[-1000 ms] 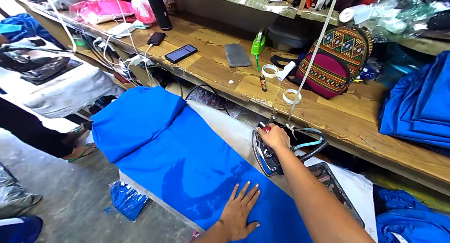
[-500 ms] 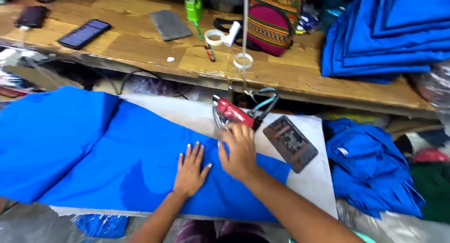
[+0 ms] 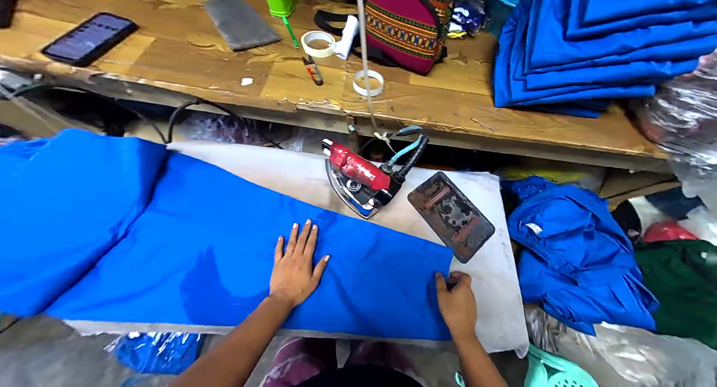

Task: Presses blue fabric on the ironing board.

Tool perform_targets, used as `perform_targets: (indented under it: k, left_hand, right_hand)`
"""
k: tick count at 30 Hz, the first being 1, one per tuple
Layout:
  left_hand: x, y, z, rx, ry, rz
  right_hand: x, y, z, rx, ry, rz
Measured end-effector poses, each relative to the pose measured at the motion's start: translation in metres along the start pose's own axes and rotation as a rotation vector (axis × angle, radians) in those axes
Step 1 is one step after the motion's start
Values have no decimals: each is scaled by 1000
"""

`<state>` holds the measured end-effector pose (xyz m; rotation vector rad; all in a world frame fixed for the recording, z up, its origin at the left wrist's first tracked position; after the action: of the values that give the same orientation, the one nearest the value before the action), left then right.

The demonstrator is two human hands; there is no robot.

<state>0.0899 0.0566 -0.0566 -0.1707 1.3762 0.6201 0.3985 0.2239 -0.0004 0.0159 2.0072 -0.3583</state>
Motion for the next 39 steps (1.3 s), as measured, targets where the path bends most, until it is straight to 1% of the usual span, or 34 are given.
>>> perform_targets:
  k: [2, 3, 6, 9, 13, 15, 17, 18, 20, 22, 24, 27, 30, 31, 32, 34, 37, 39]
  left_hand:
    - [-1, 0, 0, -16, 10, -22]
    - [-2, 1, 0, -22, 9, -37]
    - [-3, 3, 2, -32, 14, -67]
    - [-3, 5, 4, -52, 27, -118]
    - [-2, 5, 4, -69, 29, -149]
    - [-2, 3, 7, -73, 29, -126]
    - [-4, -2, 16, -73, 8, -84]
    - [-6, -7, 23, -57, -19, -66]
    - [-11, -20, 43, -12, -103, -71]
    - [-11, -37, 61, 29, -187, -107]
    - [-9, -51, 74, 59, -257, -188]
    - [-8, -57, 86, 63, -278, -256]
    - [-17, -54, 87, 68, -357, -349]
    - [-21, -53, 87, 80, -407, -366]
    - [-24, -55, 88, 95, -454, -346]
    - [-34, -59, 89, 74, -539, -263]
    - [-56, -65, 79, -82, -566, -87]
    - [-70, -76, 61, -249, -542, 65]
  right_hand:
    - [0, 6, -9, 33, -42, -88]
    - [0, 8, -11, 15, -62, -105]
    - [4, 9, -11, -84, -156, -62]
    - [8, 8, -9, -126, -257, -28]
    - [8, 11, -7, -161, -296, -33]
    - [6, 15, -4, -167, -282, -34]
    - [-1, 17, 0, -210, -189, 51]
    - [-7, 16, -1, -270, -120, 129]
    - [-19, 19, -10, -455, 14, 285]
    - [-23, 27, -36, -683, 147, 432]
    - [-24, 32, -77, -913, 264, 499]
    - [-26, 25, -149, -1192, 401, 431]
    - [-8, 10, -217, -1375, 462, 361]
    - [-1, 6, -239, -1398, 422, 313]
    - [5, 2, -259, -1388, 345, 244]
    - [13, -6, -298, -1268, 83, 73]
    - [29, -7, -346, -1056, -267, -176]
    - [43, 4, -360, -989, -350, -256]
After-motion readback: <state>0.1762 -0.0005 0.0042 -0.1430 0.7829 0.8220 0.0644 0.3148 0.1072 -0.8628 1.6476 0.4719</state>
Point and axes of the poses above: each hand's wrist, its own y-axis towards the middle knuckle, its own x-axis out of the palm, z = x × y, the point moved 1 cm from there along y, towards the middle knuckle, and after that the axes turned 15 degrees about z, right-handed, at the moved point
